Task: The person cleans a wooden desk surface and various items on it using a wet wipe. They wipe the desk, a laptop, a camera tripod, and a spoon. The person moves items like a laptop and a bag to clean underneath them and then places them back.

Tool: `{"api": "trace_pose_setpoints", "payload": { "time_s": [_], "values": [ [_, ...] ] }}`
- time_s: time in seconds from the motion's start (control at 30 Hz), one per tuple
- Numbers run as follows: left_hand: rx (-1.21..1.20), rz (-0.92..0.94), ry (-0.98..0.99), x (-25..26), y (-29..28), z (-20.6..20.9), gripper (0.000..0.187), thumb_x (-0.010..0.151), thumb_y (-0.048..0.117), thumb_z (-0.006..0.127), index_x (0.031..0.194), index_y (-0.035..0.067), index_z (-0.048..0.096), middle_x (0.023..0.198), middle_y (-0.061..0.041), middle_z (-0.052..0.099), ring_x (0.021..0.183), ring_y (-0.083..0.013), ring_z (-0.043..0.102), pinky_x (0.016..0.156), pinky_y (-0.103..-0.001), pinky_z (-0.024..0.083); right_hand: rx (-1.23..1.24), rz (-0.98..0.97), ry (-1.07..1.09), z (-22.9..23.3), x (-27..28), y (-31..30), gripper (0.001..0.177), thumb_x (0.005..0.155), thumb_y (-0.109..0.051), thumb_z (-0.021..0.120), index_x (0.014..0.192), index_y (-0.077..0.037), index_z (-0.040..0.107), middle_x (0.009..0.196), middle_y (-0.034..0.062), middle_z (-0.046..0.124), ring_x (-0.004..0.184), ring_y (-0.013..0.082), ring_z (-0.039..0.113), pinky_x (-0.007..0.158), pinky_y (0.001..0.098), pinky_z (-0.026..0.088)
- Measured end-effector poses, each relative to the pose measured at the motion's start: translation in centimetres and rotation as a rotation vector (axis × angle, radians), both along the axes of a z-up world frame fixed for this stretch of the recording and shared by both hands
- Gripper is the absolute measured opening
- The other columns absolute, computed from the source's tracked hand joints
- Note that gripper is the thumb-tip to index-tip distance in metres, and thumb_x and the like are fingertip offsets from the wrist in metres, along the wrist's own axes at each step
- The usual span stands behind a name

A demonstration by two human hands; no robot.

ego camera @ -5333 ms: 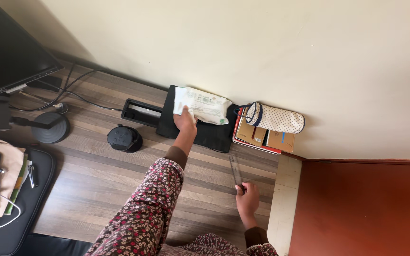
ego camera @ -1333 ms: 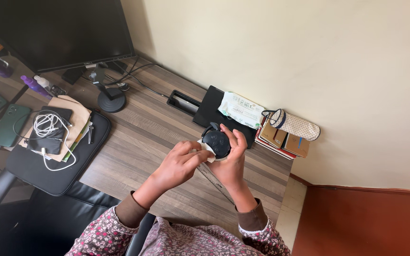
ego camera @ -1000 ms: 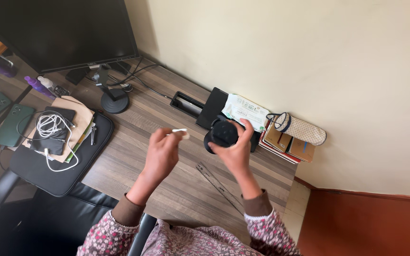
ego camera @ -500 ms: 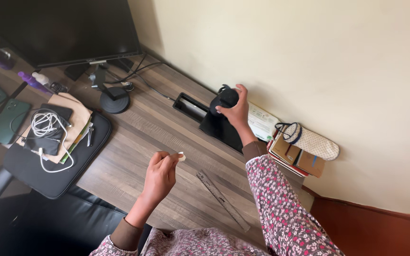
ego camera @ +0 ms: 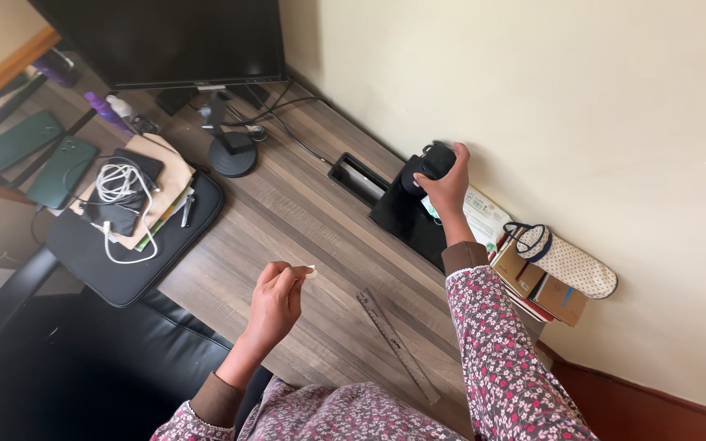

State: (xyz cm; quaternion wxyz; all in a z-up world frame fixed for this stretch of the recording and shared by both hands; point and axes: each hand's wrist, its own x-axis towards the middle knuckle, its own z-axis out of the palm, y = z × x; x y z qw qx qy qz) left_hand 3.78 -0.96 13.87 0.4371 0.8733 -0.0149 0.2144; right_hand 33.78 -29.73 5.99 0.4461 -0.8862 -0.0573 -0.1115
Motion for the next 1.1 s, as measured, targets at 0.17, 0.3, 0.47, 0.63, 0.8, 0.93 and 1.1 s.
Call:
{"api": "trace_pose_setpoints", "payload": {
  "time_s": [0.17,0.3,0.47,0.63,0.8,0.93,1.1],
  "values": [
    [0.049,0.162,-0.124,-0.2,3.3,-4.4,0.021,0.085,-0.009,0.059,0.101,0.003,0.063,0.104,-0.015,0.069,0.095,-0.0323,0.065,0.082,-0.04,0.053,-0.105,-0.014,-0.135,-0.4,-1.4,-1.4,0.114,0.066,-0.017,0.099,0.154,0.0,0.028,0.151,0.0247,0.041,0.14,0.04,0.042,0.116,0.0479,0.036],
    [-0.588,0.302,0.137,4.3,10.0,-8.3,0.032,0.114,0.027,0.039,0.111,0.004,0.061,0.094,-0.015,0.063,0.08,-0.0237,0.062,0.073,-0.035,0.052,-0.14,-0.09,-0.196,-0.8,-7.0,-2.2,0.101,0.078,-0.023,0.094,0.154,0.004,0.032,0.152,0.0264,0.041,0.143,0.041,0.042,0.119,0.0487,0.034],
    [-0.209,0.555,0.142,15.5,16.1,-5.4,0.051,0.102,0.052,0.063,0.116,0.004,0.06,0.092,-0.017,0.071,0.087,-0.0325,0.07,0.079,-0.043,0.053,-0.06,-0.055,-0.013,-1.2,-19.5,-0.3,0.087,0.081,-0.032,0.084,0.15,-0.003,0.039,0.147,0.018,0.05,0.134,0.0318,0.052,0.104,0.0436,0.045],
    [0.077,0.654,0.142,22.8,17.7,-3.9,0.042,0.087,0.037,0.076,0.116,0.007,0.07,0.095,-0.017,0.075,0.09,-0.0406,0.071,0.078,-0.049,0.054,-0.03,0.002,0.13,-1.1,-28.2,1.7,0.08,0.082,-0.027,0.082,0.147,-0.006,0.041,0.146,0.0175,0.05,0.134,0.0306,0.051,0.104,0.0461,0.048],
    [0.18,0.503,-0.013,20.6,15.4,-0.8,0.035,0.09,0.026,0.074,0.117,0.004,0.074,0.096,-0.018,0.077,0.088,-0.0362,0.074,0.08,-0.045,0.057,0.019,0.068,0.16,1.2,-31.8,2.4,0.07,0.08,-0.017,0.082,0.14,-0.007,0.047,0.144,0.0145,0.055,0.134,0.0289,0.055,0.1,0.044,0.052],
    [-0.071,0.249,0.097,14.2,11.7,6.9,0.035,0.095,0.019,0.069,0.125,0.004,0.073,0.088,-0.014,0.079,0.077,-0.0223,0.074,0.077,-0.035,0.056,0.091,0.121,0.137,4.1,-31.1,3.6,0.059,0.084,-0.014,0.08,0.136,-0.006,0.054,0.14,0.0118,0.062,0.131,0.0265,0.061,0.104,0.0412,0.053],
    [-0.339,-0.271,0.113,8.3,8.6,13.5,0.037,0.093,0.013,0.071,0.127,-0.002,0.069,0.093,-0.009,0.078,0.082,-0.0081,0.073,0.077,-0.026,0.057,0.245,0.272,-0.006,9.2,-28.5,7.3,0.06,0.092,-0.024,0.081,0.141,-0.005,0.053,0.146,0.0153,0.062,0.137,0.0285,0.06,0.115,0.0432,0.048]
  ]
}}
